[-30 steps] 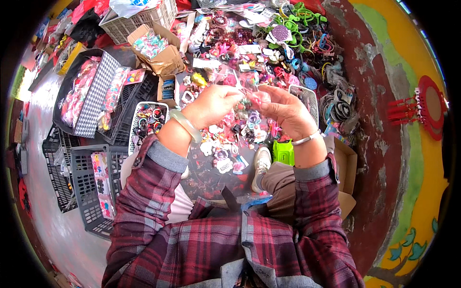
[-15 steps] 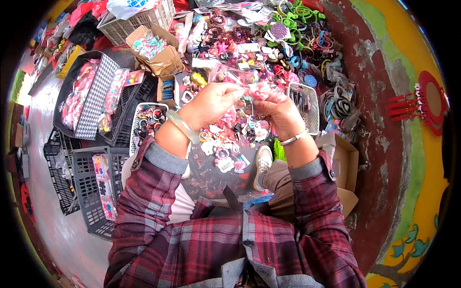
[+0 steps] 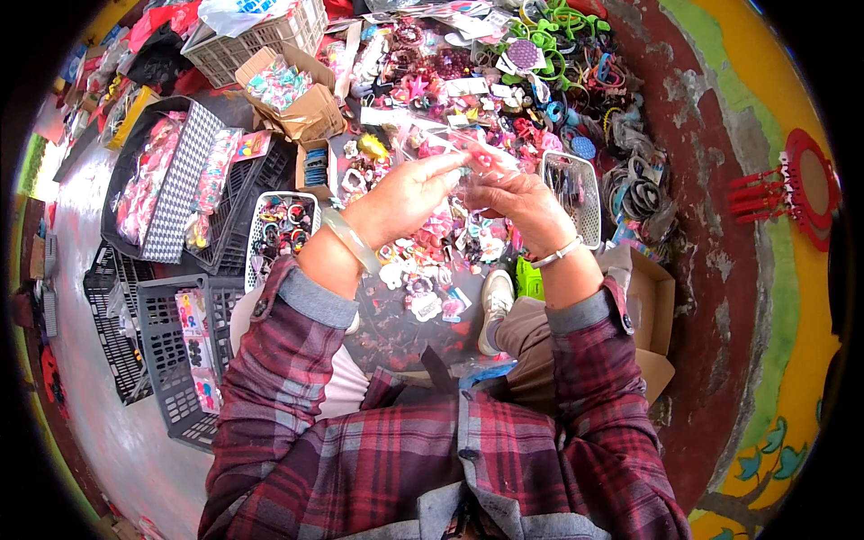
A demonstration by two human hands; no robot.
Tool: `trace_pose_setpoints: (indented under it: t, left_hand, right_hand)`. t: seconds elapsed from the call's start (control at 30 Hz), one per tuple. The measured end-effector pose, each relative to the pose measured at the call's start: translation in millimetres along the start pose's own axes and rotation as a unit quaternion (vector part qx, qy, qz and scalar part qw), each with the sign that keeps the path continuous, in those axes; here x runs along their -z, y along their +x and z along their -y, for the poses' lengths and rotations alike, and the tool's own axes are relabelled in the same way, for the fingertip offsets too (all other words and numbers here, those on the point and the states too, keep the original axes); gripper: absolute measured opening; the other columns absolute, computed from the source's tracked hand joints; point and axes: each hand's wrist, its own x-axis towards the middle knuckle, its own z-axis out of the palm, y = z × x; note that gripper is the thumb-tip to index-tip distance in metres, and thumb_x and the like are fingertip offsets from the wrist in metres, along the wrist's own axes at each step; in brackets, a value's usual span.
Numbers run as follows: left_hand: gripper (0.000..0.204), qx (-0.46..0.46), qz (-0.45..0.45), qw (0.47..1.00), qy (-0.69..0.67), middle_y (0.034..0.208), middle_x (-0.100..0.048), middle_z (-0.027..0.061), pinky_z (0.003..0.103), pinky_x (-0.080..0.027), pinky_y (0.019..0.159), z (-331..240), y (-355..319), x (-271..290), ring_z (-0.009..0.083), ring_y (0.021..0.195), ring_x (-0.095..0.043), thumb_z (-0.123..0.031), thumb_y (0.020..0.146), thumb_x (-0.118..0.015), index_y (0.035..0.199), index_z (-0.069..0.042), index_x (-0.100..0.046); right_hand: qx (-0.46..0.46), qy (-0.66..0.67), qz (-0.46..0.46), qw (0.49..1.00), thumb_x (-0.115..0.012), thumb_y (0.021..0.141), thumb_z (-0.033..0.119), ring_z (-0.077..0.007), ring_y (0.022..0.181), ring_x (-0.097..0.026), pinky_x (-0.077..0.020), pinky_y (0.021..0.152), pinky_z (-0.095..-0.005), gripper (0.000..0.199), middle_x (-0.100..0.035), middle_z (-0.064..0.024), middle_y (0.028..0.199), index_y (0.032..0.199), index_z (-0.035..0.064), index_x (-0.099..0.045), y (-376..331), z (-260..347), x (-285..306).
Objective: The person sits on the floor surrounded by baskets of hair accessories and sorts them by hand. They pick up small plastic bags containing hair clips, open them, and place the contents into a cardboard box.
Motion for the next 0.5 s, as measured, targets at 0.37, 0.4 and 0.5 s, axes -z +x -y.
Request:
trace_pose_setpoints:
  t: [0.37, 0.4, 0.5]
  left_hand:
    - [0.03, -0.017, 0.012, 0.994, 0.103, 0.066, -0.046, -0.0045, 0.021, -0.037, 0.053, 3.0, -2.0, -3.4, 0.0045, 0.059, -0.04, -0.012, 0.092, -0.044, 0.121, -0.009, -0.052]
    - [0.03, -0.019, 0.013, 0.993, 0.117, 0.066, -0.046, -0.0042, 0.021, -0.037, 0.053, 6.2, -1.7, -5.2, 0.0046, 0.059, -0.04, -0.012, 0.091, -0.044, 0.12, -0.008, -0.053]
    - [0.03, 0.01, 0.024, 0.983, 0.18, 0.075, -0.059, 0.0049, 0.027, -0.044, 0.06, -0.4, -4.6, -9.5, 0.012, 0.063, -0.052, -0.01, 0.089, -0.045, 0.117, -0.005, -0.054]
  right_hand:
    - [0.018, -0.118, 0.034, 0.992, -0.064, 0.082, 0.023, -0.0059, 0.075, -0.055, -0.0427, 0.065, -0.0202, 0.04, -0.064, -0.0013, 0.085, 0.115, 0.0025, -0.056, -11.7, 31.5, 10.0]
    - [0.013, -0.136, 0.035, 0.99, -0.064, 0.082, 0.022, -0.0057, 0.074, -0.055, -0.0428, 0.063, -0.0206, 0.038, -0.063, -0.0006, 0.084, 0.114, 0.0028, -0.056, -7.9, 24.8, 10.2]
    - [-0.01, -0.172, 0.034, 0.984, -0.063, 0.081, 0.014, -0.0054, 0.067, -0.05, -0.0425, 0.058, -0.0219, 0.027, -0.057, 0.0028, 0.076, 0.105, 0.004, -0.058, -1.4, 11.1, 5.6]
